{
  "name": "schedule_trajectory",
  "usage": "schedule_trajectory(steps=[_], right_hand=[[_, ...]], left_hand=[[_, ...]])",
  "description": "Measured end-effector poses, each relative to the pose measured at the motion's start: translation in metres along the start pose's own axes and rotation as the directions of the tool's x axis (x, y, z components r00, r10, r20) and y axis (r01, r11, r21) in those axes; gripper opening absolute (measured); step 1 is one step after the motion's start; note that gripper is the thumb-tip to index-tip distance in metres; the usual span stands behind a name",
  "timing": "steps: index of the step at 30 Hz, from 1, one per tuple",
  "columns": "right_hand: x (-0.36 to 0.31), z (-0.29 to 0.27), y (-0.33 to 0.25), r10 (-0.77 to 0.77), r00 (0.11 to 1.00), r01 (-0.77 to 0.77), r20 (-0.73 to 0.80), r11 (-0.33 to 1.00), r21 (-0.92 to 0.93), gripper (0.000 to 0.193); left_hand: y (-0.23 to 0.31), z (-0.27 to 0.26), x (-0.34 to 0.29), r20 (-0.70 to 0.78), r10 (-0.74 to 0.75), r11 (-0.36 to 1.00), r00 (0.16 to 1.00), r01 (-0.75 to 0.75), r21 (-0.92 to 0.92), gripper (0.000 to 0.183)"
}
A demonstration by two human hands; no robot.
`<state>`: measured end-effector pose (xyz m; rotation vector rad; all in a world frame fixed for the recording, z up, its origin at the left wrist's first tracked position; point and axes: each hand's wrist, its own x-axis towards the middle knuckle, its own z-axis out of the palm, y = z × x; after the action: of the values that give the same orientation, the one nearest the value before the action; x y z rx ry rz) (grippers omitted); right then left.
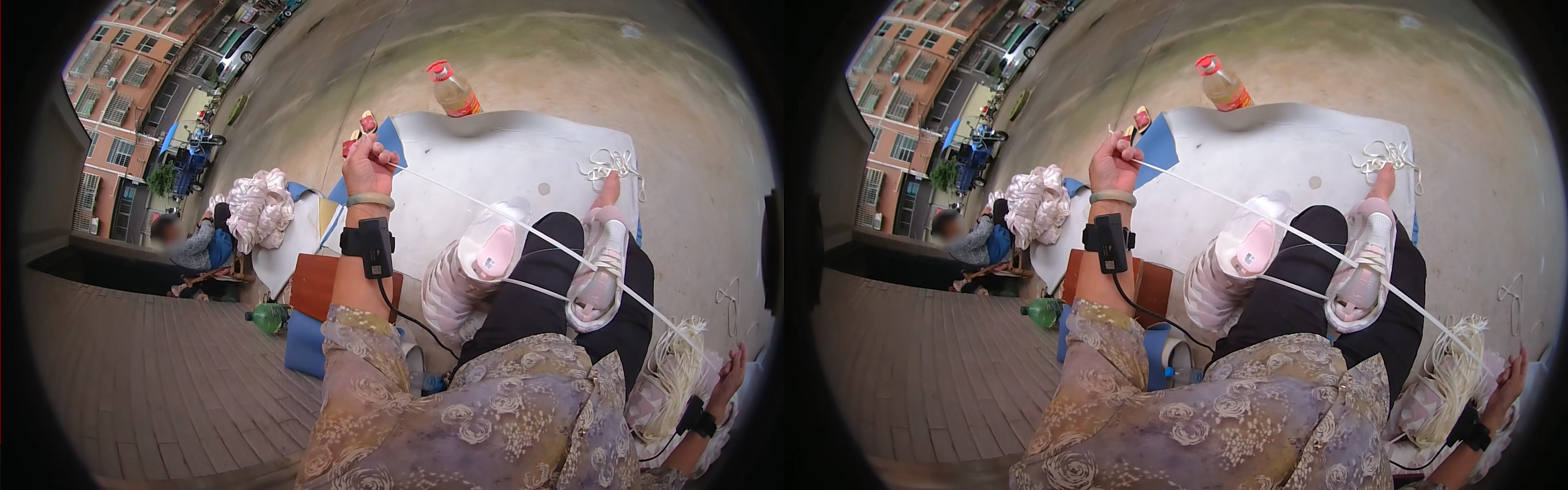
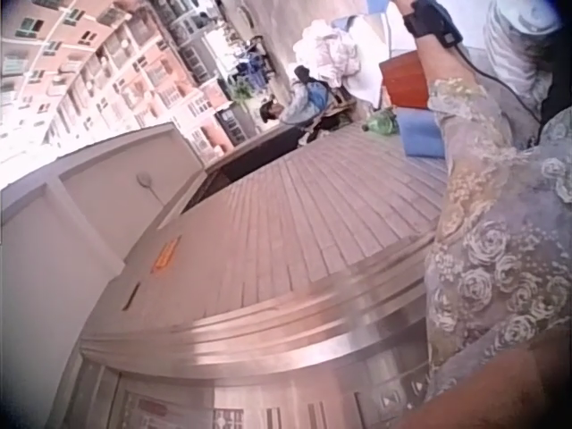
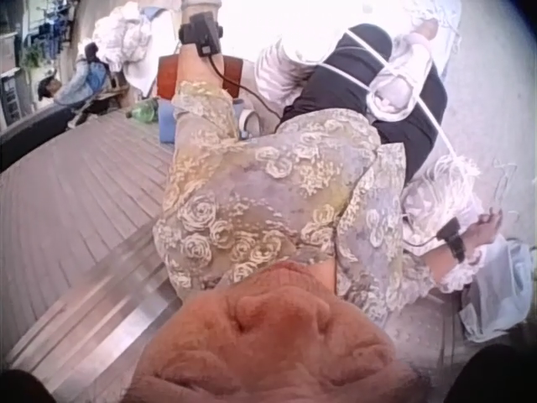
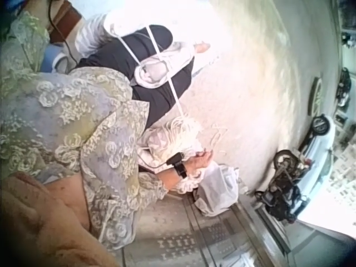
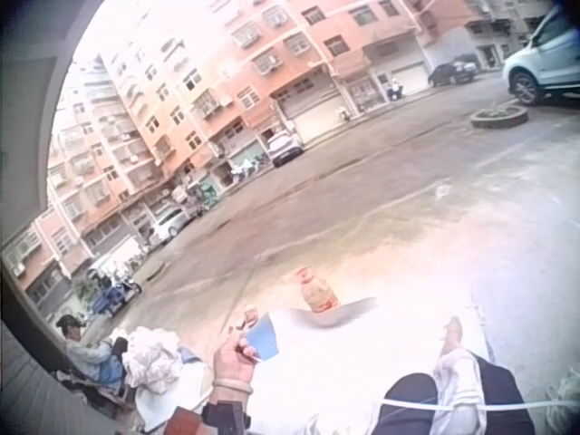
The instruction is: The recorder is lacing a pair of pink and white sneakers while sitting on the ground.
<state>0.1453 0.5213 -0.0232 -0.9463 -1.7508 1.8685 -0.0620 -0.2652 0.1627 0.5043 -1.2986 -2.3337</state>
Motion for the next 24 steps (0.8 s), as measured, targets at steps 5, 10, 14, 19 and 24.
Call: schedule_trajectory(steps=[5,10,14,19,24], right_hand=[[-0.007,-0.006,0.001,0.035,0.991,-0.013,0.131,0.986,-0.164,0.042],[-0.076,0.174,-0.026,0.207,0.895,-0.118,0.395,0.964,-0.238,0.021],[-0.127,0.247,-0.038,0.221,0.679,-0.06,0.7,0.967,-0.247,0.013],[-0.165,0.296,-0.014,-0.284,0.392,0.63,0.875,0.776,-0.03,0.009],[-0.165,0.309,-0.011,-0.3,0.187,0.926,0.935,0.372,-0.066,0.003]], left_hand=[[-0.037,-0.014,0.01,0.143,-0.094,0.978,0.985,0.064,0.198,0.009],[-0.112,0.023,-0.077,0.257,-0.263,0.788,0.93,0.053,0.614,0.014],[-0.185,0.046,-0.132,0.83,-0.25,0.629,0.498,-0.568,0.531,0.009],[-0.22,0.071,-0.176,0.959,-0.208,0.37,0.192,-0.892,0.259,0.009],[-0.236,0.068,-0.174,0.971,-0.238,-0.006,0.01,-1.0,0.009,0.011]])
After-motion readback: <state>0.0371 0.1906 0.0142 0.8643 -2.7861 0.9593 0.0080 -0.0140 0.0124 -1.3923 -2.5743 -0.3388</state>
